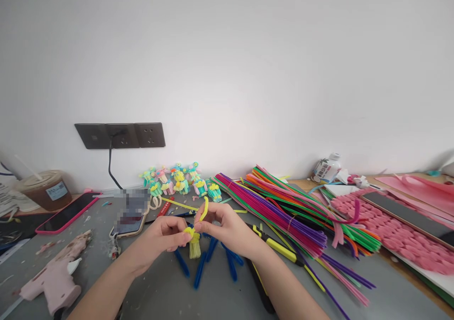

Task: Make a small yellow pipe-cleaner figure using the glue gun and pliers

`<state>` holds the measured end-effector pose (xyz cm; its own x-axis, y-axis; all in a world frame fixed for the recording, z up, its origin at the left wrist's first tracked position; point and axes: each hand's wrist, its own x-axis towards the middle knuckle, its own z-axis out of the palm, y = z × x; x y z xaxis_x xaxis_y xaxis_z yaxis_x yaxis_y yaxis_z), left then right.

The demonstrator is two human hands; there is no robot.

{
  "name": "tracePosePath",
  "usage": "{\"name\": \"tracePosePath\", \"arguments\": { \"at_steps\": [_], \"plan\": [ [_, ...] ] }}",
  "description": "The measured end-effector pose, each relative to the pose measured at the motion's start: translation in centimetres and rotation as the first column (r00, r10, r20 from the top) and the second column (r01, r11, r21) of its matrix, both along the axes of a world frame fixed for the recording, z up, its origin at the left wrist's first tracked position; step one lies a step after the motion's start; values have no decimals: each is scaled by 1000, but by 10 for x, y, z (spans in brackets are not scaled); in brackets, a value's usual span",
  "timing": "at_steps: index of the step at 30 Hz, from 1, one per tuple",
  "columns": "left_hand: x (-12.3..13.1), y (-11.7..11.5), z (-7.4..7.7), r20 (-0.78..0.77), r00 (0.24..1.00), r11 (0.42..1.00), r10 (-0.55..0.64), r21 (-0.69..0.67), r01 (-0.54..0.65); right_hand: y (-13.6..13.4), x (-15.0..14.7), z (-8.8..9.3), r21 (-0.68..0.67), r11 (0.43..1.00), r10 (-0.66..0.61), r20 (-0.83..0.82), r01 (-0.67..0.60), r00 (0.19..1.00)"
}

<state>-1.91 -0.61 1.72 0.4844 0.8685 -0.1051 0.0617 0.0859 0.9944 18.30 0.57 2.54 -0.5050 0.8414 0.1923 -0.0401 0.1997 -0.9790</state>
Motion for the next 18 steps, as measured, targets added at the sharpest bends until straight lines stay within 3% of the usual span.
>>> {"name": "tracePosePath", "arguments": {
  "at_steps": [8,13,18],
  "plan": [
    [1,1,0,58,998,997,-2,-74,6,0,-7,-3,-66,998,4,-106,-11,994],
    [8,1,1,200,958,969,206,-181,-170,3,-12,-10,16,985,-163,-257,173,953],
    [14,2,-5,334,880,927,338,-281,-250,2,-20,-12,133,961,-199,-270,242,942]
  ]
}}
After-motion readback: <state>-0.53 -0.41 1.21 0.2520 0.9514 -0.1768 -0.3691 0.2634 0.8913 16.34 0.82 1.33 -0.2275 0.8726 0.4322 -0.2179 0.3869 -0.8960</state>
